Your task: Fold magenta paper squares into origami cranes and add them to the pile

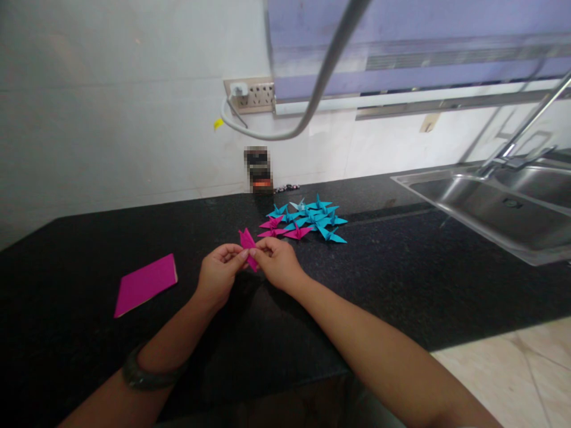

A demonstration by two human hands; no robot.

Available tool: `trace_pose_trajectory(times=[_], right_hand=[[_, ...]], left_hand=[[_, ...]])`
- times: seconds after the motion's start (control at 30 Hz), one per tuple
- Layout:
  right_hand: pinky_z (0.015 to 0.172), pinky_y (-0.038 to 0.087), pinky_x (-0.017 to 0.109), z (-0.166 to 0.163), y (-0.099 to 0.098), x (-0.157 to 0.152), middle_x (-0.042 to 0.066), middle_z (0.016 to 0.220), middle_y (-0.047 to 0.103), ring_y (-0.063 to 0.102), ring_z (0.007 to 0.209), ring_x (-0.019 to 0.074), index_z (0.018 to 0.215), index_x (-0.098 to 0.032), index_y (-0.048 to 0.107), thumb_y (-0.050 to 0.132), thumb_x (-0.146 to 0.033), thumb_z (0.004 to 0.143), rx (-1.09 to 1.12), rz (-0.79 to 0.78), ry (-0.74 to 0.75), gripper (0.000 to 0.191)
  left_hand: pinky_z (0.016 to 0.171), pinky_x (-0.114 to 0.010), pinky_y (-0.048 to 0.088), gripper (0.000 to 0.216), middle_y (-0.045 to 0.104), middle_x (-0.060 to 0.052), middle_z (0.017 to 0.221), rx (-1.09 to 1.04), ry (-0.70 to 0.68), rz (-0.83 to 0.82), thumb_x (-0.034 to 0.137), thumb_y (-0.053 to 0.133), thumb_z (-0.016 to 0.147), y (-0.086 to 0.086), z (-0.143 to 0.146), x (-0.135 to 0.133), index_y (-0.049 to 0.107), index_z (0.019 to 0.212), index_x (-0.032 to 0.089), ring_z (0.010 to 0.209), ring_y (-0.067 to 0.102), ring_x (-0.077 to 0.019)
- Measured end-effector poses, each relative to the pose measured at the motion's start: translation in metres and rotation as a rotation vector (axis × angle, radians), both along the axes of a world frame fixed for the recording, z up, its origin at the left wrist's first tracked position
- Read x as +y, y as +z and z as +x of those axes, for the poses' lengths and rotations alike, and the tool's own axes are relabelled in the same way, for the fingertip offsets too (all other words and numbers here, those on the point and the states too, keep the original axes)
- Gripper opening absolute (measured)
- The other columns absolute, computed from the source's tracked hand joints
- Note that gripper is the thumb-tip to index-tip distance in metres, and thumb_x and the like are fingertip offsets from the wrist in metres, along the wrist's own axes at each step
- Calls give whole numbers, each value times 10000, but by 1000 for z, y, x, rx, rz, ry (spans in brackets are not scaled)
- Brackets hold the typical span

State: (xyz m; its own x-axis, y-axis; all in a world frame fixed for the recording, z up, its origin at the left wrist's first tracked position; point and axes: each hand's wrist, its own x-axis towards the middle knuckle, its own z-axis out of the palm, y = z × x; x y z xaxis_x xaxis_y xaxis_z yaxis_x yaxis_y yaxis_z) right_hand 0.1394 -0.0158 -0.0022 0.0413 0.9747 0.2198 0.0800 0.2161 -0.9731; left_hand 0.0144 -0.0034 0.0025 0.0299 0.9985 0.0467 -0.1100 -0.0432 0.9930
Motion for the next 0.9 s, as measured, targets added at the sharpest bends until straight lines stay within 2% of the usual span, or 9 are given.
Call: trace_pose_trajectory(times=[0.23, 0.3, 0.4, 0.47, 0.67, 0.9], right_hand=[[473, 422, 209, 2, -3, 2, -20, 566, 566, 515, 486, 92, 682, -164, 569, 565, -249, 720, -107, 17, -59, 93], [476, 416, 209, 2, -4, 3, -21, 561, 566, 512, 490, 94, 682, -164, 575, 561, -251, 724, -144, 28, -82, 97], [500, 412, 211, 2, -6, 2, -9, 587, 587, 518, 519, 98, 683, -161, 593, 555, -254, 733, -238, 73, -131, 112], [521, 412, 214, 3, -5, 1, 2, 610, 603, 527, 545, 103, 691, -158, 611, 542, -248, 743, -310, 108, -156, 125], [586, 414, 223, 3, 1, -3, 19, 667, 640, 553, 609, 116, 739, -163, 658, 524, -180, 742, -460, 187, -172, 136], [570, 386, 227, 3, 7, -6, 19, 618, 611, 530, 590, 117, 630, -162, 632, 566, -185, 732, -557, 247, -167, 123]], left_hand=[[551, -219, 443, 214, 568, 22, 594, 14, -103, -36, 287, 679, 585, -4, -2, 2, 562, 674, 132, 541, 531, -90], [563, -232, 438, 184, 577, 7, 601, 152, -92, 35, 302, 644, 626, -4, -3, 3, 593, 677, 133, 557, 535, -105], [617, -250, 434, 155, 601, -20, 636, 435, 14, 247, 291, 607, 661, -3, -6, 4, 628, 631, 141, 620, 548, -131], [651, -257, 436, 151, 623, -30, 672, 550, 73, 344, 288, 598, 669, -2, -7, 3, 646, 631, 150, 661, 564, -144], [538, -229, 430, 184, 647, -9, 611, 603, 79, 278, 300, 551, 703, 0, -6, -1, 667, 738, 161, 537, 563, -130], [527, -215, 397, 143, 626, 3, 572, 704, 123, 327, 283, 556, 690, 2, -4, -5, 645, 664, 174, 526, 556, -127]])
